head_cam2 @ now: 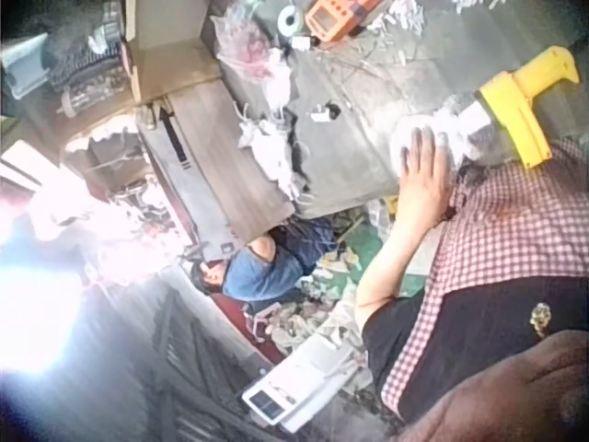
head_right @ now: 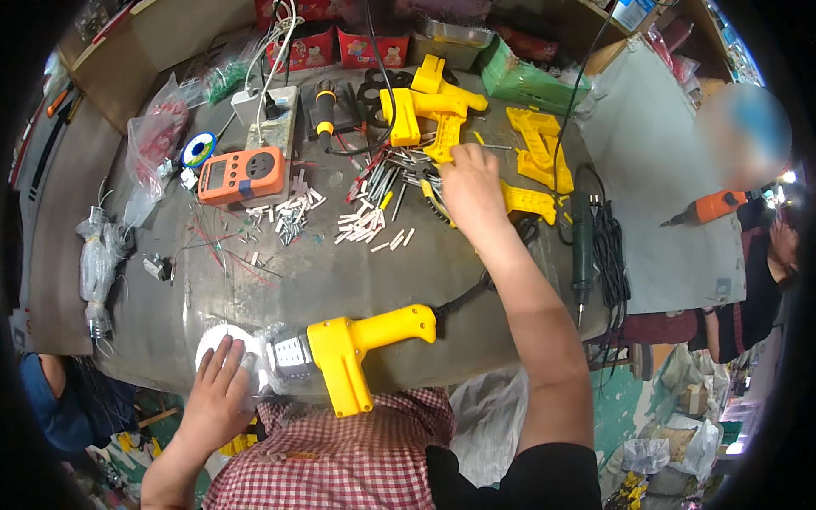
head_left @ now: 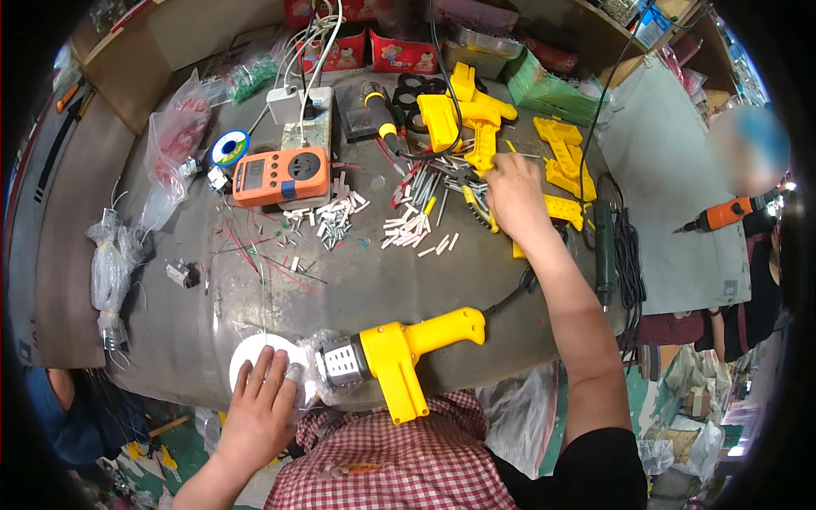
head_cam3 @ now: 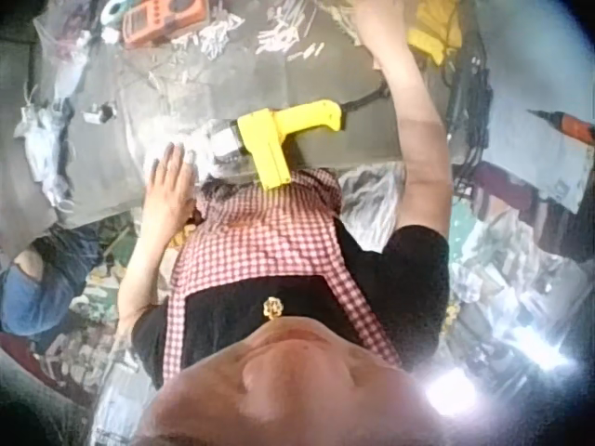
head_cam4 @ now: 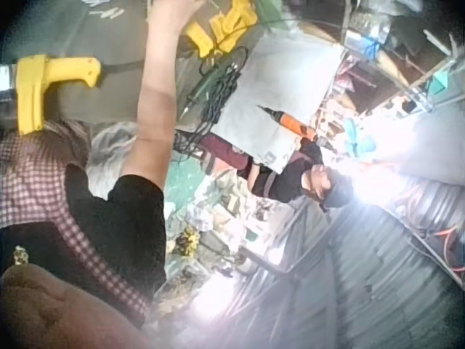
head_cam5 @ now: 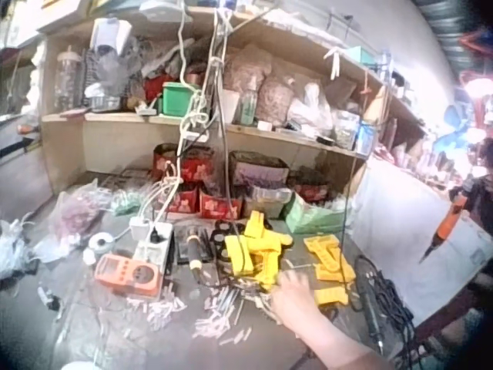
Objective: Assembling a yellow handheld electronic device, involving wiring and using an electric screwdriver.
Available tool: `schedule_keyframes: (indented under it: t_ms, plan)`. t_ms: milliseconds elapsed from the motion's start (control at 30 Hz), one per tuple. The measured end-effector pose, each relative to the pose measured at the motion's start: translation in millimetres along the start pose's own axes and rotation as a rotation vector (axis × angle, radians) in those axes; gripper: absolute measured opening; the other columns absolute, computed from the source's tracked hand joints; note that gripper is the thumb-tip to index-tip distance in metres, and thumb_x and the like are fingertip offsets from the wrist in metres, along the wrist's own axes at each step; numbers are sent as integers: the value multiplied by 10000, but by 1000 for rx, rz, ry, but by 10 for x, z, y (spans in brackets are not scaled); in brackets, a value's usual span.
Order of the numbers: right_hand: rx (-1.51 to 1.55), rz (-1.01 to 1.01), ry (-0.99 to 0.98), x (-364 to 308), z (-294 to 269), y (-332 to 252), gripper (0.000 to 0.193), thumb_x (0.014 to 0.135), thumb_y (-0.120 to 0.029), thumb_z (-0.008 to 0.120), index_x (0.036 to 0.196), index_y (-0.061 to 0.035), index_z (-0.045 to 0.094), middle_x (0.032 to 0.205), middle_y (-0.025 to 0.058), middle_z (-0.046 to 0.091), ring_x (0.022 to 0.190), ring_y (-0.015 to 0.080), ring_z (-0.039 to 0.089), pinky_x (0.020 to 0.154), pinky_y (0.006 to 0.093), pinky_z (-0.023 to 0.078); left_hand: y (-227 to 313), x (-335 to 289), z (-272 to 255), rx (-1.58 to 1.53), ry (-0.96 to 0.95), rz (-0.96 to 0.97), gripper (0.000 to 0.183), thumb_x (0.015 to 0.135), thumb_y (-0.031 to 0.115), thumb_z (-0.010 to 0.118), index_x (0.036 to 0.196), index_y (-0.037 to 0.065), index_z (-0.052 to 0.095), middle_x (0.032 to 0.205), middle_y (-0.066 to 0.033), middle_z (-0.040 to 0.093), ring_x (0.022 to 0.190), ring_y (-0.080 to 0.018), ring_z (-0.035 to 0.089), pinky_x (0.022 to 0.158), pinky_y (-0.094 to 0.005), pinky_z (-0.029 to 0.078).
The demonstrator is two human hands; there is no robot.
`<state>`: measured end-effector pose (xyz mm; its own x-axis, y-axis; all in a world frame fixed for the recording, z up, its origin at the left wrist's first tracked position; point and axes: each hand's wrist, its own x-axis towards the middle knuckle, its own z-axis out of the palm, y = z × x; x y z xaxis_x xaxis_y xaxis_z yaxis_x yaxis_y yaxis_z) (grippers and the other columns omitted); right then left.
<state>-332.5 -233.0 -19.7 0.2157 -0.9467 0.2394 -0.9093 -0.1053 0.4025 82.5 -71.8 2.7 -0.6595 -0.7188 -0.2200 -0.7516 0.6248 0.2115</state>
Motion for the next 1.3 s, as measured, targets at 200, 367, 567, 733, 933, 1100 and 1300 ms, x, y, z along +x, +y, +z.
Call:
schedule_keyframes:
  t_ms: [200, 367, 567, 733, 933, 1100, 1300]
  plan:
    - [474, 370, -278, 53, 164, -284, 277, 797, -187, 625, 970, 15, 549, 894, 220, 639, 887, 396, 616, 782, 481, 483, -130, 107, -358, -47, 340, 122, 388, 632, 24, 655, 1018, 21, 613, 1060, -138, 627, 981, -310, 627, 776, -383, 540]
    - [621, 370, -65, 2, 97, -13, 338, 807, -189, 618, 1092, -22, 546, 944, 240, 653, 892, 394, 634, 783, 467, 492, -404, 405, -743, -182, 336, 16, 402, 659, -30, 584, 1059, -5, 618, 911, -158, 623, 847, -337, 626, 701, -404, 517]
    - [1002, 548, 195, -679, -604, 138, 297, 908, -205, 606, 1115, 4, 562, 989, 117, 634, 913, 203, 592, 797, 330, 454, -968, 770, -350, -437, 43, -107, 468, 707, -46, 517, 1172, -43, 573, 1040, -224, 640, 995, -376, 604, 874, -394, 470]
    - [1642, 693, -279, -1854, -818, -233, 397, 875, -214, 654, 1181, 18, 553, 1040, 90, 596, 993, 148, 524, 873, 288, 418, -997, 794, -208, -651, 10, -295, 540, 769, -38, 511, 1308, -1, 484, 1186, -205, 614, 1121, -294, 585, 959, -342, 431]
    - [2524, -315, -846, -1907, -1021, -1381, 514, 874, -296, 611, 1253, 37, 510, 1317, 208, 488, 1239, 286, 469, 1046, 396, 354, -1058, 853, -116, -661, 47, -259, 489, 843, 41, 546, 1324, 27, 460, 1142, -215, 624, 1081, -338, 594, 930, -377, 452]
    - [2583, 364, -937, -1679, -1180, -1508, 375, 926, -257, 531, 1197, -8, 464, 1060, 116, 549, 858, 160, 512, 813, 304, 430, -1063, 800, -52, -674, 105, -230, 483, 855, 79, 569, 1323, 33, 458, 1135, -212, 627, 1077, -332, 597, 917, -379, 458]
    - [1887, 249, -588, -1314, -1355, -1567, 248, 885, -72, 509, 1122, -5, 479, 1006, 102, 529, 802, 164, 533, 751, 294, 449, -1002, 791, -128, -725, 48, -318, 545, 807, -3, 544, 1341, 40, 446, 1207, -190, 593, 1096, -267, 578, 955, -346, 421]
